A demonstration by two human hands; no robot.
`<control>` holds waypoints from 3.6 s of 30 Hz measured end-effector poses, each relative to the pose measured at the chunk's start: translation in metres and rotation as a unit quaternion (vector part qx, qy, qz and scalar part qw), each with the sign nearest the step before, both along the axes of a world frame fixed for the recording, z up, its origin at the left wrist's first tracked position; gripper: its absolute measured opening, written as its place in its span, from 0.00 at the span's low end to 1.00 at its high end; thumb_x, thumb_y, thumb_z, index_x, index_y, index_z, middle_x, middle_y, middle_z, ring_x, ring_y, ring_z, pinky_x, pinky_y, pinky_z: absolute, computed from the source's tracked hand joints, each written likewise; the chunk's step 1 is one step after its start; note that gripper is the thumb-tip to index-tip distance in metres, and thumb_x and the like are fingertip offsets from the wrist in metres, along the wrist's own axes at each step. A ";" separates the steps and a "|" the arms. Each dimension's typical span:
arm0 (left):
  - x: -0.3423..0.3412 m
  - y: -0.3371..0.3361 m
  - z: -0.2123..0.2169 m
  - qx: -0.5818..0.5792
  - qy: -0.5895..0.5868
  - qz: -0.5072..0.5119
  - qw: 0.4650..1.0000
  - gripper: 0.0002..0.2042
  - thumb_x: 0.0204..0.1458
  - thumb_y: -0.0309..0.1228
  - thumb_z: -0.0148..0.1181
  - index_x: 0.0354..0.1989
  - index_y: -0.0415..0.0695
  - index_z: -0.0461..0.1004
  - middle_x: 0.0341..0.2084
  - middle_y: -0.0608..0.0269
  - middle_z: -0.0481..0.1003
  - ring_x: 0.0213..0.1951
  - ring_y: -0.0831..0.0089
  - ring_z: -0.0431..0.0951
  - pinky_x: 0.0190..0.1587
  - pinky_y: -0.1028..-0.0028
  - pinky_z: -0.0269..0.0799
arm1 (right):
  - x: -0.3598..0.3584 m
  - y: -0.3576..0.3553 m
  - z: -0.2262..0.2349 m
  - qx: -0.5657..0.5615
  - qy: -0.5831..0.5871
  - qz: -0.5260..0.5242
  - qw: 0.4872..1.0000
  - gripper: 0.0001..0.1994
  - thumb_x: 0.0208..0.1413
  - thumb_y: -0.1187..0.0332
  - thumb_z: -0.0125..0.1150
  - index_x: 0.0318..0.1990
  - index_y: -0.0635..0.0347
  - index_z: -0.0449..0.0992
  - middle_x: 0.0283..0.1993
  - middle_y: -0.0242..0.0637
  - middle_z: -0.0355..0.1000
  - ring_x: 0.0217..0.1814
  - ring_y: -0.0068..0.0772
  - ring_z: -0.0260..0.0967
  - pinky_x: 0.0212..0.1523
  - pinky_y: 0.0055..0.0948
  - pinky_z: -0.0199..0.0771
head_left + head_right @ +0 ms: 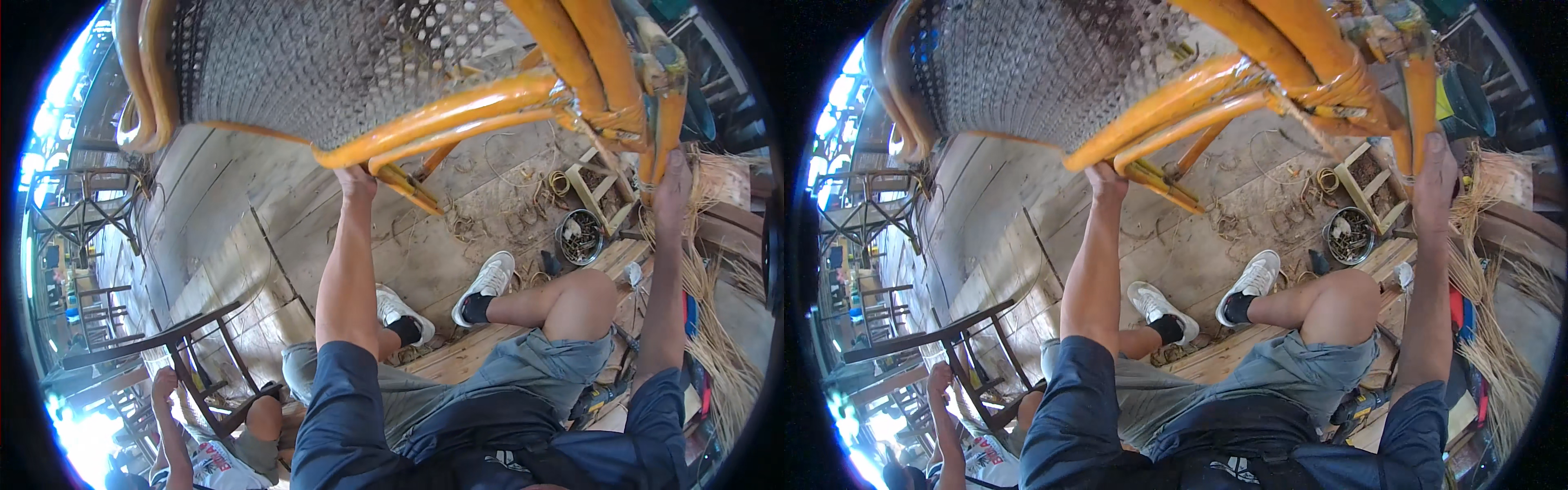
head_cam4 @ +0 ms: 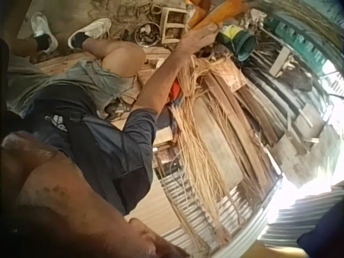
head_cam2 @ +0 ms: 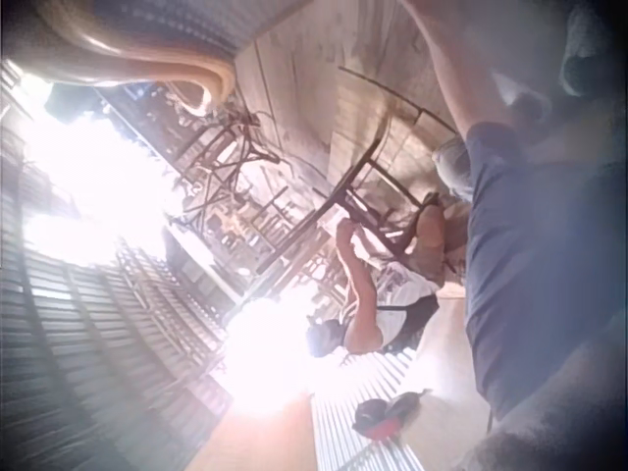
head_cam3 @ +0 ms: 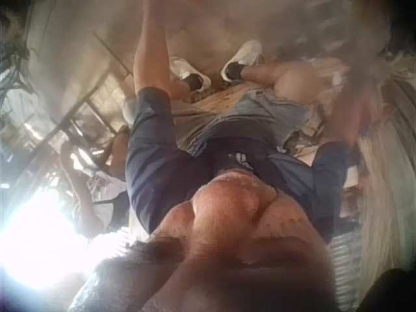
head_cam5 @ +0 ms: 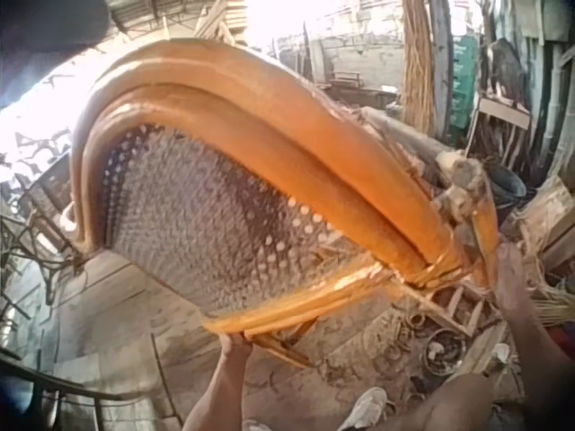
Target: The person is repairing a rattan chair by hand. They wrap thin rattan strips around the chair's frame joints to secure them, then use a power drill to drive screws into the joints for reinforcement.
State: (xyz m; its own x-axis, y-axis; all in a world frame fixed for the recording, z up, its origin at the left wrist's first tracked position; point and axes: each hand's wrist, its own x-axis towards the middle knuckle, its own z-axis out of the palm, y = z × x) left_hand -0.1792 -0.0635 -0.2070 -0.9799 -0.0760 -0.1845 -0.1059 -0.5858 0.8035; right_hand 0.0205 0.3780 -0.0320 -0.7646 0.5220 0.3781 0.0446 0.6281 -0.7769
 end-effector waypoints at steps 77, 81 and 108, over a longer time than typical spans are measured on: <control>0.010 -0.076 0.285 -0.489 -0.078 -0.063 0.866 0.28 0.56 0.63 0.40 0.41 0.49 0.71 0.20 0.65 0.72 0.19 0.70 0.73 0.20 0.70 0.71 | 0.019 -0.105 -0.204 -0.410 -0.088 0.023 0.908 0.42 0.56 0.29 0.26 0.28 0.59 0.77 0.25 0.53 0.72 0.30 0.50 0.71 0.38 0.44 0.68; 0.008 -0.113 0.258 -0.499 -0.069 -0.031 0.863 0.28 0.55 0.64 0.41 0.40 0.50 0.70 0.21 0.64 0.73 0.20 0.69 0.74 0.20 0.69 0.72 | 0.012 -0.114 -0.193 -0.404 -0.113 0.044 0.907 0.38 0.61 0.36 0.31 0.38 0.66 0.77 0.29 0.40 0.73 0.34 0.35 0.69 0.43 0.32 0.68; 0.028 -0.187 0.200 -0.456 -0.122 0.097 0.876 0.35 0.60 0.61 0.25 0.57 0.42 0.64 0.43 0.53 0.73 0.46 0.61 0.72 0.52 0.62 0.67 | -0.003 -0.128 -0.141 -0.441 -0.133 0.245 0.853 0.26 0.66 0.48 0.37 0.45 0.62 0.75 0.35 0.39 0.74 0.36 0.30 0.68 0.44 0.30 0.68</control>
